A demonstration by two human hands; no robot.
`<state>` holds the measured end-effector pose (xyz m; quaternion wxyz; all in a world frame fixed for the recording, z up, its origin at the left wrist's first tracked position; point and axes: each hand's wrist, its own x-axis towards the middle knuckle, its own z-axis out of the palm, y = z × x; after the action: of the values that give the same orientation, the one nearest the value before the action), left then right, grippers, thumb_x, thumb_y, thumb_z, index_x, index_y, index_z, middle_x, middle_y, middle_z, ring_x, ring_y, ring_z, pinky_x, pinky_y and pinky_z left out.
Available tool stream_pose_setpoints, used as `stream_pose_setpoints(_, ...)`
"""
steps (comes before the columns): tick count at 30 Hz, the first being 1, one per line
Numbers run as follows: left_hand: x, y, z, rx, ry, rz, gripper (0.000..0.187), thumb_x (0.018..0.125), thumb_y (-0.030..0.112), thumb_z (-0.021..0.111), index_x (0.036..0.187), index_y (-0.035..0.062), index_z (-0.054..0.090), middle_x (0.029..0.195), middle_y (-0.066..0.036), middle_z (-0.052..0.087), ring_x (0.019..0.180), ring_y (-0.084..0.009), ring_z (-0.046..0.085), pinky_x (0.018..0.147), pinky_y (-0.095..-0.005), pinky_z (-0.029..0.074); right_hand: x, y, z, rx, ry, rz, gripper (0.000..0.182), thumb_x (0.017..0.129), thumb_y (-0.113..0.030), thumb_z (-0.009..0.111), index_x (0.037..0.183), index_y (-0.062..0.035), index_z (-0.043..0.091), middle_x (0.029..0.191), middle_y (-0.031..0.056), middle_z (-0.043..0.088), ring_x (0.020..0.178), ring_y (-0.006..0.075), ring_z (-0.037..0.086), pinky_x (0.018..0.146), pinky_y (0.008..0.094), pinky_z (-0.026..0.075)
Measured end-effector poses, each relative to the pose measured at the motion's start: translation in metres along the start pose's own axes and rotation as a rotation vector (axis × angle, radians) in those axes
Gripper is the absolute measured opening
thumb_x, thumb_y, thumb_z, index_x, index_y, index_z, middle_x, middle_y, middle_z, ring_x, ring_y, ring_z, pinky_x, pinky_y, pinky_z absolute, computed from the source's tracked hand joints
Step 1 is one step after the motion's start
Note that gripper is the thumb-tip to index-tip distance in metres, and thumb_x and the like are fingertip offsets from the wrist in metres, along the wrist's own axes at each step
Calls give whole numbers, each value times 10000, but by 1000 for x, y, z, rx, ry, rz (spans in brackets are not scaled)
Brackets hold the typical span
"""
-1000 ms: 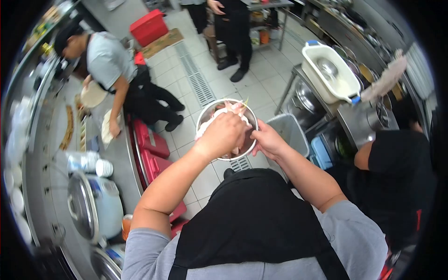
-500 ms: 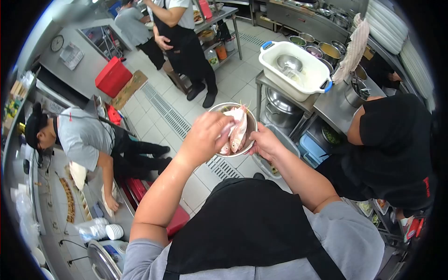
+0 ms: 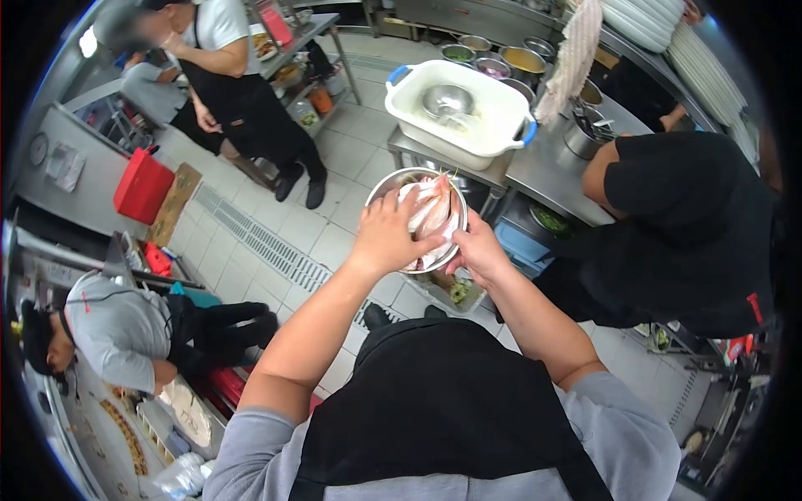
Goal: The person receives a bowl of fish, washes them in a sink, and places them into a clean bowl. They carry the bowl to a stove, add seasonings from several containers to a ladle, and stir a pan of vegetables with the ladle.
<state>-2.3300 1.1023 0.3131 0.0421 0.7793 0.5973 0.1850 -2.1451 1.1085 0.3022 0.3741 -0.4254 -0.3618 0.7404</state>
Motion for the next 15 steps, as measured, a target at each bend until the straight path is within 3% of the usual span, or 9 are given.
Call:
stream_pose_setpoints(3, 16, 24, 44, -130, -173, -67, 1021, 706, 646, 670, 1471, 74, 311, 1337, -220, 465, 1186, -361, 494, 996, -515, 347, -9, -14, -19, -245, 139, -8, 601, 829, 1, 450, 1417, -101, 384, 978, 151, 647, 584, 221, 643, 380, 286, 507)
stream_pose_setpoints(4, 16, 31, 68, -161, -129, -55, 1032, 691, 584, 702, 1461, 26, 298, 1342, -227, 471, 1189, -380, 510, 963, -506, 400, -9, -16, -25, -335, 202, -8, 630, 823, 5, 454, 1434, -133, 388, 970, 158, 656, 545, 218, 631, 365, 286, 494)
stream_pose_setpoints(7, 18, 58, 129, -443, -120, -119, 1011, 705, 478, 707, 1478, 25, 239, 1372, -225, 447, 1222, -396, 486, 997, -488, 406, -11, -21, -47, -655, 333, 41, 634, 833, 10, 436, 1454, -80, 346, 990, 185, 657, 535, 228, 640, 359, 307, 492)
stream_pose_setpoints(10, 17, 81, 169, -597, -104, -188, 998, 721, 419, 698, 1490, 27, 196, 1403, -218, 427, 1248, -397, 466, 1020, -479, 392, -6, -28, -52, -991, 415, 174, 590, 890, -96, 450, 1456, -5, 310, 986, 293, 649, 487, 285, 636, 410, 360, 525)
stream_pose_setpoints(15, 12, 105, 208, -957, 19, -293, 992, 753, 399, 676, 1507, 59, 128, 1480, -198, 326, 1316, -391, 376, 1061, -492, 322, 3, -38, -36, -1288, 354, 276, 573, 941, -213, 426, 1450, 20, 302, 981, 351, 622, 511, 345, 637, 510, 405, 551)
